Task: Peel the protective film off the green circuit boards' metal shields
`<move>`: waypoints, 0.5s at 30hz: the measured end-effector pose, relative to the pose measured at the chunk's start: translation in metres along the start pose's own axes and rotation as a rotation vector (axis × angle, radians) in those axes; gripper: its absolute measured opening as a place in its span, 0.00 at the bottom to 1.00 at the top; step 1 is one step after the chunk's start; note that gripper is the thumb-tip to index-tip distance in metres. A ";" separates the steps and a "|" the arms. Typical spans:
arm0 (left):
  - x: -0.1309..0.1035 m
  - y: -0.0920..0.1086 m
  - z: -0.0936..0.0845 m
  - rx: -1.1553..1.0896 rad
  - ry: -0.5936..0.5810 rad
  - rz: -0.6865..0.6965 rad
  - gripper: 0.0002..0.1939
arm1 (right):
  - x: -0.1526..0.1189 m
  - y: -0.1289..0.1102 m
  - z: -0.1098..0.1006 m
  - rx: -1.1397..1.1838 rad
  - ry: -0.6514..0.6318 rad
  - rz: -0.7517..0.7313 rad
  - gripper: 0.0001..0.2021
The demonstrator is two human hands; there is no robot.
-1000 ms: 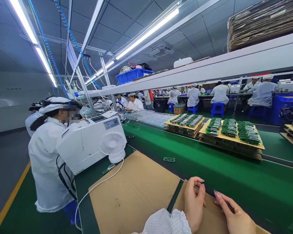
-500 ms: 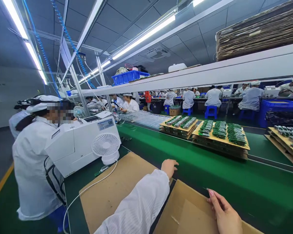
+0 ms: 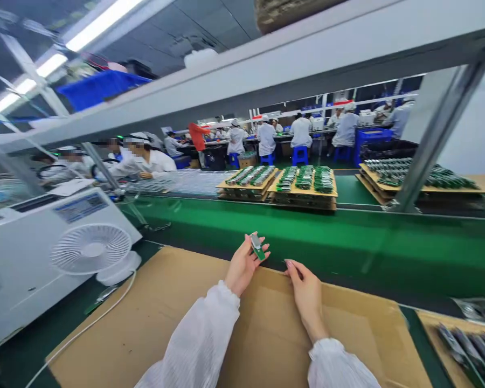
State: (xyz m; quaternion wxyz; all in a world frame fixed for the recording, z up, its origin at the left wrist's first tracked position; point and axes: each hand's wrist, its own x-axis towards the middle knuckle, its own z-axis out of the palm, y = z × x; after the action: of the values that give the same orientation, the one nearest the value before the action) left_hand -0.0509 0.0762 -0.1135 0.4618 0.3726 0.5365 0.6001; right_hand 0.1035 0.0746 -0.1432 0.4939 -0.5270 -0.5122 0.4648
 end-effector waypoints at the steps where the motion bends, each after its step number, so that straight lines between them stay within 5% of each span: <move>1: -0.009 -0.003 0.008 -0.088 -0.046 -0.051 0.26 | 0.001 0.001 0.001 0.015 0.002 -0.011 0.26; 6: -0.036 -0.016 0.031 -0.384 -0.224 -0.255 0.25 | 0.006 0.008 0.002 0.071 0.038 -0.048 0.23; 9: -0.038 -0.017 0.034 -0.493 -0.272 -0.256 0.20 | 0.007 0.009 0.001 0.104 0.076 -0.049 0.21; 15: -0.036 -0.014 0.028 -0.563 -0.346 -0.247 0.27 | 0.006 0.004 0.000 0.203 0.140 -0.020 0.21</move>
State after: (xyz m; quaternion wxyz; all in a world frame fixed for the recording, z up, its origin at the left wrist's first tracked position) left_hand -0.0122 0.0502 -0.1216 0.6995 0.2592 0.3049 0.5921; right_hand 0.1037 0.0804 -0.1474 0.5839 -0.5003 -0.4320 0.4714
